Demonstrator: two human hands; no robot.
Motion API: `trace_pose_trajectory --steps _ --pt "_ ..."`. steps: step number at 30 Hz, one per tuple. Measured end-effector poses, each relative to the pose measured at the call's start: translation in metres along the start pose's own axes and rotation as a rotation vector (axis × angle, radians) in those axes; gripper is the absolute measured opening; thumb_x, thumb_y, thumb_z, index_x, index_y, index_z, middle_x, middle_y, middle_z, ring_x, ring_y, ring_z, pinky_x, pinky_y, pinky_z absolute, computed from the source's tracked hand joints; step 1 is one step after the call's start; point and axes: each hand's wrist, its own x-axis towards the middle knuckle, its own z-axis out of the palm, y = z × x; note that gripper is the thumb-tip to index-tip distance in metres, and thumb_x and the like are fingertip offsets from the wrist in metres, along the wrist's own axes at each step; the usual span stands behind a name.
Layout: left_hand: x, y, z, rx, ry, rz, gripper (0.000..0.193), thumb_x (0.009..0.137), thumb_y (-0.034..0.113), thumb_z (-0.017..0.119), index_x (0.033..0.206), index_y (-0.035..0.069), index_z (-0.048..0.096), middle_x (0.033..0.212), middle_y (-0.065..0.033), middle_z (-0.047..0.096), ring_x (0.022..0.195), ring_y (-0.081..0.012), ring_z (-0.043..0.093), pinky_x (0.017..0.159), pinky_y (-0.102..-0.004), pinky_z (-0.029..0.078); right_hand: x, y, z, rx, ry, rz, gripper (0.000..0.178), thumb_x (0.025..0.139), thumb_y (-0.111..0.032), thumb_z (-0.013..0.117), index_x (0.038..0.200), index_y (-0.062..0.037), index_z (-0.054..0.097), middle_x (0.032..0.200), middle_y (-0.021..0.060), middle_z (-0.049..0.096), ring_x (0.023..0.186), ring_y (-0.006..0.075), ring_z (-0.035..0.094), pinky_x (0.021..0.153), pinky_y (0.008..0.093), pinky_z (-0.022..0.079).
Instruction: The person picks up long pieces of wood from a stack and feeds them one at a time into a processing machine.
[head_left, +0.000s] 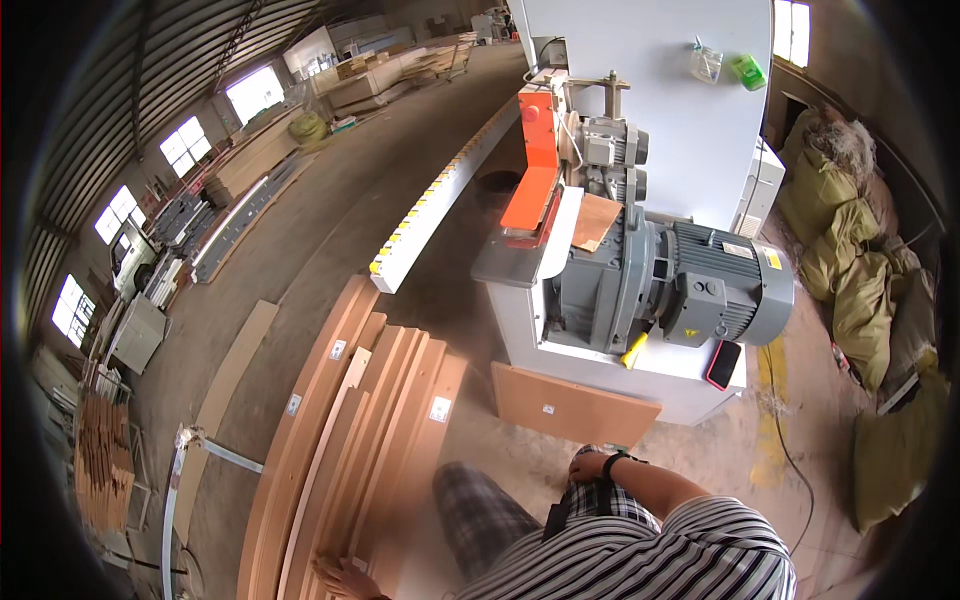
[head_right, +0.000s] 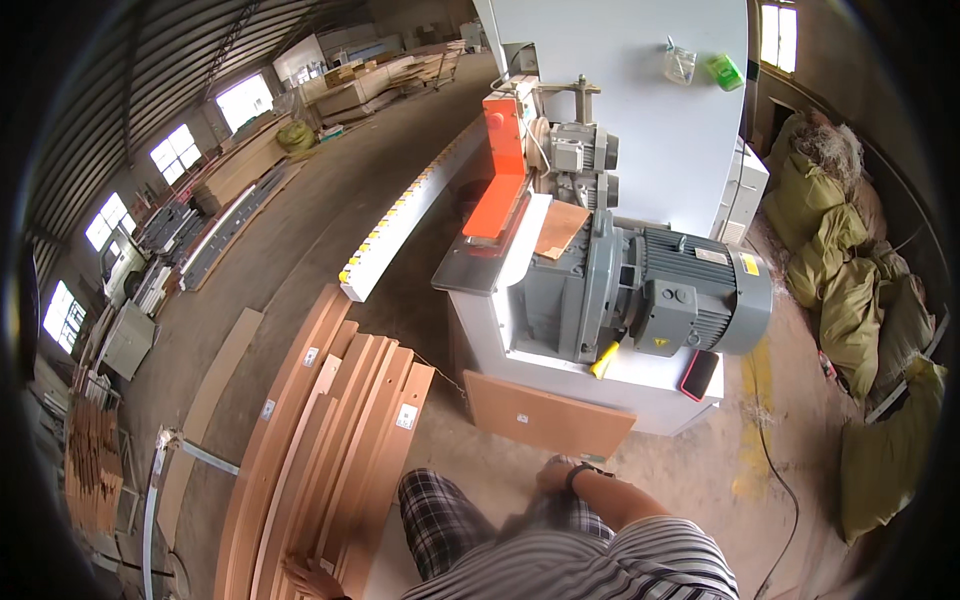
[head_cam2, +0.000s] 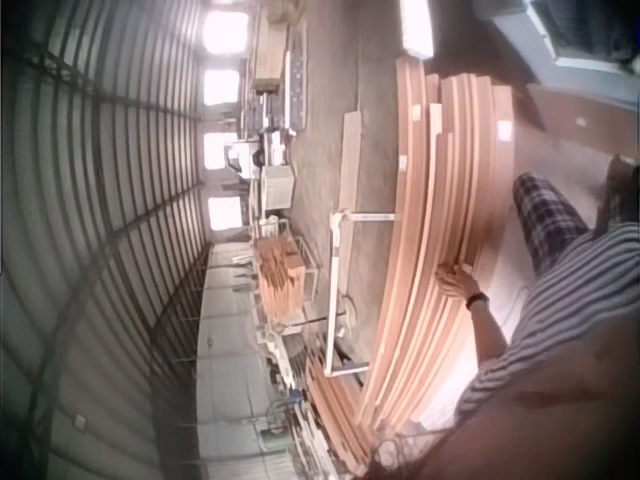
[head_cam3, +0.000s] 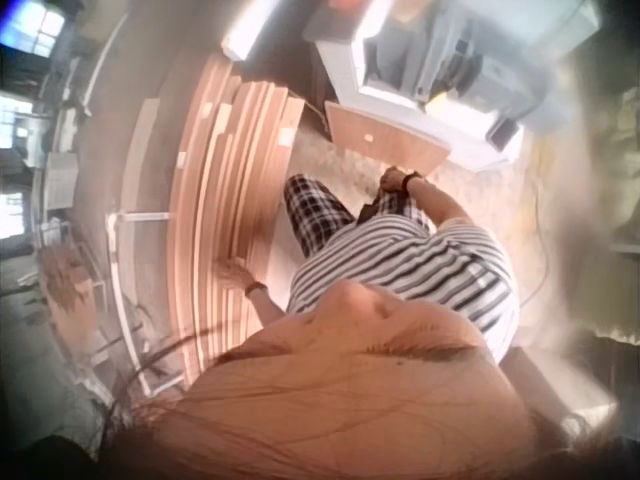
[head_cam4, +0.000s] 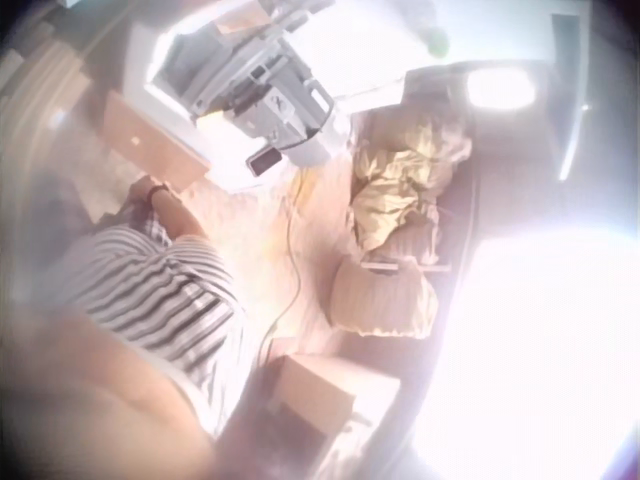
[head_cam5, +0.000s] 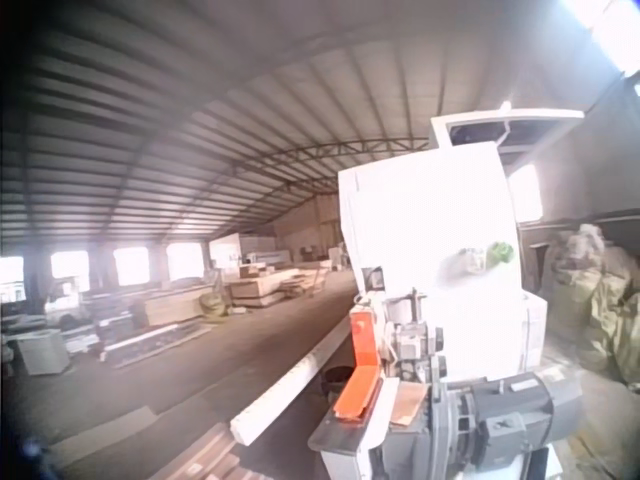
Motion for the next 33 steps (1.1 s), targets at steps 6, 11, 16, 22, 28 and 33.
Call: trace_pose_trajectory --steps 6,11,16,22,28,33 --pt "0.001 0.014 -0.012 0.213 0.242 0.054 0.062 0.095 0.052 0.039 0.143 0.014 0.035 0.148 -0.0167 0.031 0.130 -0.0357 0.037 0.097 -0.0553 0.040 0.003 0.004 0.019 0.022 0.319 -0.114 0.024 0.079 -0.020 0.053 0.075 -0.0044 0.071 0.073 0.0139 0.068 0.068 0.0309 0.067 0.056 0.0436 0.051" --pt "-0.006 0.017 -0.016 0.147 0.437 -0.016 0.057 0.095 0.048 0.041 0.139 0.013 0.041 0.145 -0.0142 0.036 0.128 -0.0324 0.041 0.096 -0.0534 0.040 0.011 0.006 0.025 -0.082 0.321 -0.074 0.027 0.082 -0.023 0.050 0.075 -0.0080 0.071 0.073 0.0096 0.069 0.067 0.0270 0.068 0.044 0.0470 0.047" --pt "-0.011 0.021 -0.025 0.115 0.462 -0.008 0.057 0.096 0.043 0.041 0.141 0.009 0.037 0.147 -0.0146 0.034 0.132 -0.0310 0.038 0.103 -0.0551 0.033 0.007 -0.001 0.009 -0.067 0.271 -0.104 0.026 0.084 -0.023 0.049 0.078 -0.0125 0.072 0.080 0.0094 0.070 0.073 0.0277 0.069 0.049 0.0472 0.049" --pt "-0.013 0.024 -0.028 0.113 0.381 -0.038 0.058 0.097 0.043 0.039 0.143 0.009 0.031 0.148 -0.0147 0.032 0.135 -0.0320 0.033 0.107 -0.0543 0.030 -0.003 -0.013 -0.010 -0.001 0.267 -0.054 0.026 0.083 -0.025 0.050 0.081 -0.0103 0.071 0.083 0.0100 0.070 0.078 0.0289 0.068 0.059 0.0524 0.049" --pt "-0.012 0.024 -0.026 0.064 0.325 -0.052 0.059 0.098 0.043 0.038 0.145 0.009 0.029 0.150 -0.0139 0.027 0.137 -0.0315 0.029 0.108 -0.0551 0.026 -0.005 -0.016 -0.019 0.083 0.037 0.025 0.035 0.084 -0.036 0.053 0.092 -0.0063 0.068 0.095 0.0155 0.065 0.093 0.0321 0.061 0.083 0.0418 0.046" --pt "-0.011 0.024 -0.025 0.064 0.340 -0.045 0.059 0.098 0.043 0.036 0.146 0.010 0.027 0.151 -0.0138 0.026 0.138 -0.0313 0.028 0.109 -0.0558 0.025 -0.003 -0.013 -0.015 0.050 0.061 -0.009 0.033 0.083 -0.035 0.053 0.089 -0.0053 0.067 0.092 0.0154 0.065 0.090 0.0323 0.061 0.082 0.0419 0.046"
